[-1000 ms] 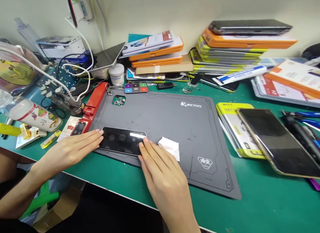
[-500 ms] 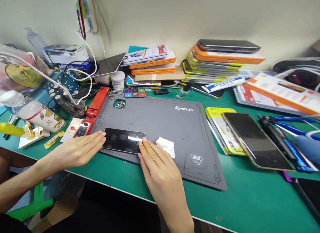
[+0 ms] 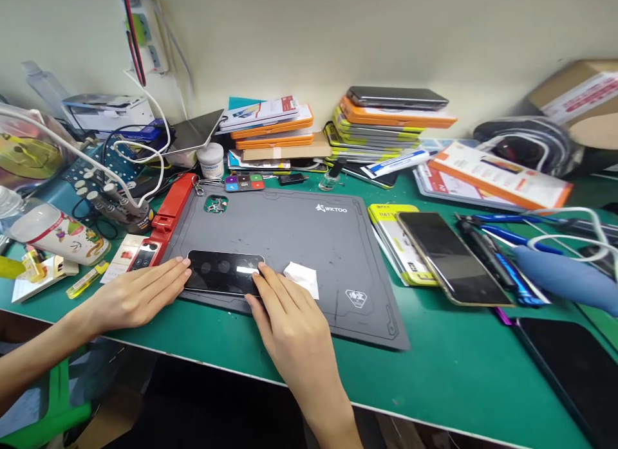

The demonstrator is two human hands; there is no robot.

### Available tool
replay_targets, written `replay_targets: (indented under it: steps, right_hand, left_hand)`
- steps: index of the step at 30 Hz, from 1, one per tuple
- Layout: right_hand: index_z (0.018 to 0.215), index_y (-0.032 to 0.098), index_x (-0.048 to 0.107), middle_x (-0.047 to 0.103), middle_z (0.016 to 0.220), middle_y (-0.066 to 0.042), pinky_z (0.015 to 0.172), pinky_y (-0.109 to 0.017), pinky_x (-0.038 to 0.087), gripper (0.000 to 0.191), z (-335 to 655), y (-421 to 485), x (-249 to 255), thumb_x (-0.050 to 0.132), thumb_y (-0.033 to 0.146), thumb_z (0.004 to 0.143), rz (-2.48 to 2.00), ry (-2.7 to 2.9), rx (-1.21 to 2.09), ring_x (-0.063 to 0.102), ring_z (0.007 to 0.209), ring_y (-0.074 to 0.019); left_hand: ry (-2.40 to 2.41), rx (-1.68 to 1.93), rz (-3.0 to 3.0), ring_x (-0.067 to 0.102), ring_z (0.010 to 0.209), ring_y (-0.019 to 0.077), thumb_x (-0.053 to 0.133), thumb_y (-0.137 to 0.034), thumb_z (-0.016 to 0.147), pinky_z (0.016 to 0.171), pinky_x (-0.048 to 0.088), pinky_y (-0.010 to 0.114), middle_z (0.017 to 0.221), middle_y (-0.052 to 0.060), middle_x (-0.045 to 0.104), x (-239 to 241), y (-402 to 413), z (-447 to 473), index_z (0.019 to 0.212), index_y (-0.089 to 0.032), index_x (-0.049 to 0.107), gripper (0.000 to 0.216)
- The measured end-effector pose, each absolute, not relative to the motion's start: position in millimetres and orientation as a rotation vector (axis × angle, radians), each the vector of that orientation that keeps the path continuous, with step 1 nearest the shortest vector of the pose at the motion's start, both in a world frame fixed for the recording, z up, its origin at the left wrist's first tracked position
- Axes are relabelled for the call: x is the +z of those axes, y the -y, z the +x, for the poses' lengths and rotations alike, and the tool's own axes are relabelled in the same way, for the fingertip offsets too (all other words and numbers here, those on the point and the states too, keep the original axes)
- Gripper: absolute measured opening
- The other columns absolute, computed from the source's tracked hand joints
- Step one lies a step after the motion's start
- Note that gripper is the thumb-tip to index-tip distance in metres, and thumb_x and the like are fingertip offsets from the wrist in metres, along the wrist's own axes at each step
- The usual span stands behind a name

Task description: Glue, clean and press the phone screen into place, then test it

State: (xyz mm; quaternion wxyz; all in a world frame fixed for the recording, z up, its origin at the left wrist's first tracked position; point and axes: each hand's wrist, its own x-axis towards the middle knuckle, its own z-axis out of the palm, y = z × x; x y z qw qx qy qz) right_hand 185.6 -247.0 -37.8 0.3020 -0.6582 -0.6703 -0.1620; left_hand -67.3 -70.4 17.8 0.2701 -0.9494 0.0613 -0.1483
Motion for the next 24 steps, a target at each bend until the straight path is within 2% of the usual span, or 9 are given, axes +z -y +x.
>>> replay_targets:
  steps: [6, 10, 13, 19, 24]
  right_hand:
    - [0.123, 0.011, 0.072, 0.077, 0.131, -0.013, 0.092, -0.042, 0.064, 0.026, 198, 240, -24, 0.062, 0.028, 0.106, -1.724, 1.878, -0.378, 0.077, 0.107, -0.0264]
    - [0.119, 0.015, 0.073, 0.078, 0.129, -0.013, 0.089, -0.044, 0.064, 0.026, 214, 232, -9, 0.061, 0.034, 0.106, -1.722, 2.060, -0.276, 0.077, 0.105, -0.0276]
    - [0.114, 0.016, 0.074, 0.079, 0.124, -0.012, 0.087, -0.044, 0.063, 0.026, 222, 225, 1, 0.063, 0.038, 0.105, -1.721, 2.148, -0.187, 0.077, 0.104, -0.0289]
    - [0.143, 0.015, 0.063, 0.074, 0.124, -0.014, 0.089, -0.043, 0.063, 0.052, 226, 215, 0, 0.069, 0.044, 0.101, -1.742, 2.106, 0.020, 0.074, 0.105, -0.0285]
    - [0.142, 0.018, 0.066, 0.070, 0.128, -0.014, 0.097, -0.049, 0.061, 0.048, 230, 212, -9, 0.065, 0.046, 0.103, -1.720, 2.077, 0.090, 0.070, 0.111, -0.0298]
  left_hand:
    - [-0.164, -0.433, -2.576, 0.075, 0.123, 0.0274, 0.065, -0.011, 0.101, 0.104, 0.066, 0.036, 0.138, 0.018, 0.072, 10, 64, -72, 0.133, -0.003, 0.068, 0.033]
    - [-0.154, -0.470, -2.637, 0.073, 0.126, 0.0278, 0.067, -0.008, 0.098, 0.109, 0.063, 0.037, 0.142, 0.017, 0.070, 6, 61, -74, 0.140, -0.004, 0.064, 0.042]
    - [-0.161, -0.499, -2.627, 0.074, 0.124, 0.0276, 0.068, -0.006, 0.097, 0.108, 0.064, 0.037, 0.141, 0.017, 0.071, 5, 60, -74, 0.138, -0.004, 0.066, 0.041]
    - [-0.148, -0.515, -2.551, 0.077, 0.117, 0.0256, 0.069, -0.011, 0.099, 0.103, 0.065, 0.035, 0.138, 0.017, 0.072, 4, 59, -71, 0.131, -0.005, 0.070, 0.032]
    - [-0.138, -0.551, -2.610, 0.076, 0.119, 0.0263, 0.071, -0.010, 0.098, 0.108, 0.062, 0.035, 0.139, 0.019, 0.071, 2, 58, -72, 0.137, -0.002, 0.066, 0.040]
